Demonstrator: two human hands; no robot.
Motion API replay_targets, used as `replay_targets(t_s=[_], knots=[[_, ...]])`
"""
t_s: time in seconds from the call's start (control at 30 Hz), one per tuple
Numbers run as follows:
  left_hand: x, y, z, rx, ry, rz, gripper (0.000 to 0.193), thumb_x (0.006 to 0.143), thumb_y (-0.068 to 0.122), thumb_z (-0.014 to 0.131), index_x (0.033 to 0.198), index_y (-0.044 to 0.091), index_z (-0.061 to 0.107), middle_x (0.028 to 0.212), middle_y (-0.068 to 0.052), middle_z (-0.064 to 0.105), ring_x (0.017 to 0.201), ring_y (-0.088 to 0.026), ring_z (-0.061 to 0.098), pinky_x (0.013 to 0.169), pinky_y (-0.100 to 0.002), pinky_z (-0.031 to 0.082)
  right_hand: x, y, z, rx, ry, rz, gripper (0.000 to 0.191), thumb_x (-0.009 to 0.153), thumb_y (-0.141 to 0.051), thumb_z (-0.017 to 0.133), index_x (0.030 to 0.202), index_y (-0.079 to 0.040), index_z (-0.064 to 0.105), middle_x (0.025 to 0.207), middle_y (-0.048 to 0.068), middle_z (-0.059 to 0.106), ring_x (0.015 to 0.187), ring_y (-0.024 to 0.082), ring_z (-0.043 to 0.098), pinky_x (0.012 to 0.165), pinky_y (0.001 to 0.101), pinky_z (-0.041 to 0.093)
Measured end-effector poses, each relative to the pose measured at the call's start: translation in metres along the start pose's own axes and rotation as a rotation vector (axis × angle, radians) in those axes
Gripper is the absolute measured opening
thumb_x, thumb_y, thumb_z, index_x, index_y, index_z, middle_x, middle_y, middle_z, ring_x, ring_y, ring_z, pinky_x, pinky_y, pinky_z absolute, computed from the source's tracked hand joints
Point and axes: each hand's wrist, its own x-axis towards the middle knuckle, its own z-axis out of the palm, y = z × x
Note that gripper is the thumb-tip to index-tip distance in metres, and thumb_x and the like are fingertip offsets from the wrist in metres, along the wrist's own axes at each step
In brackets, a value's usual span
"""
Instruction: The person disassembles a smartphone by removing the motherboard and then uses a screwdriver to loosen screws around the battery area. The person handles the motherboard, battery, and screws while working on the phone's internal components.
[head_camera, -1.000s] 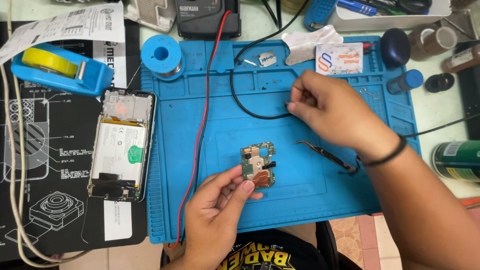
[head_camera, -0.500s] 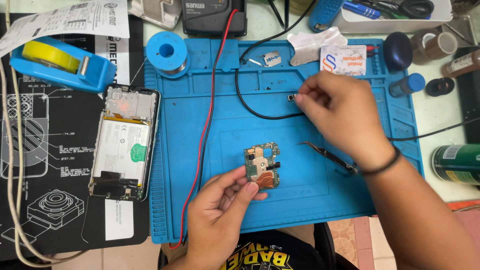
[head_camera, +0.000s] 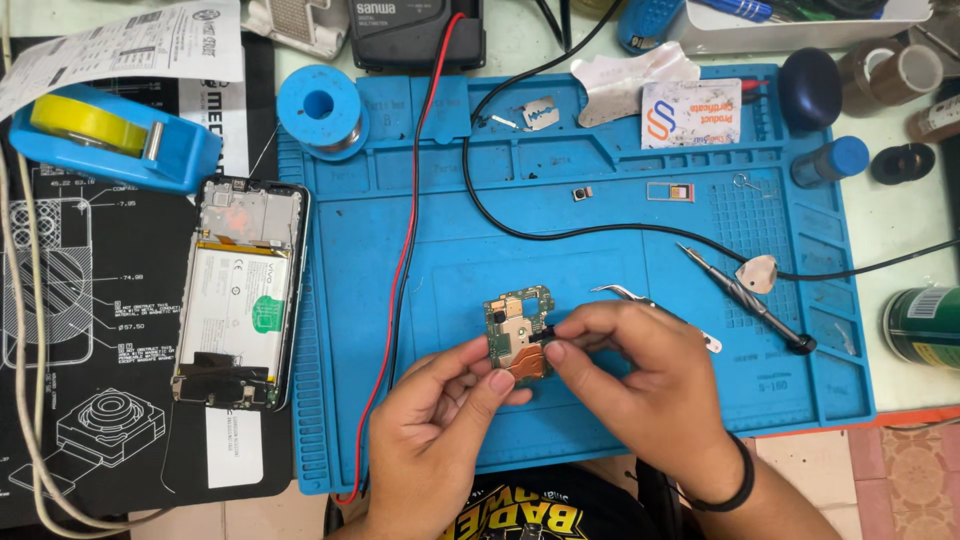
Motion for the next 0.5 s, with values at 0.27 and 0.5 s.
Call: replay_targets(t_s=[0.27, 0.5], knots=[[-0.001, -0.001, -0.001, 0.047, -0.007, -0.002, 0.034, 0.092, -0.009, 0.066, 0.126, -0.013, 0.062, 0.116, -0.021, 0.07, 0.102, -0.026, 0.075, 0.086, -0.04, 0.063, 0.003, -0.007, -0.007, -0.219, -0.028, -0.3, 0.019, 0.082, -0.003, 0.081, 0.1, -0.006, 0.073, 0.095, 0.007, 0.075, 0.079, 0.018, 0.074, 0.067, 0.0264, 0.057], [-0.001, 0.004, -0.003, 0.099, -0.033, 0.0, 0.032, 0.093, -0.009, 0.066, 0.125, -0.013, 0.063, 0.117, -0.022, 0.07, 0.103, -0.026, 0.076, 0.087, -0.039, 0.063, 0.007, -0.011, -0.011, -0.249, -0.097, -0.279, 0.021, 0.079, -0.006, 0.082, 0.099, -0.007, 0.076, 0.096, 0.006, 0.074, 0.078, 0.018, 0.073, 0.066, 0.0272, 0.056]])
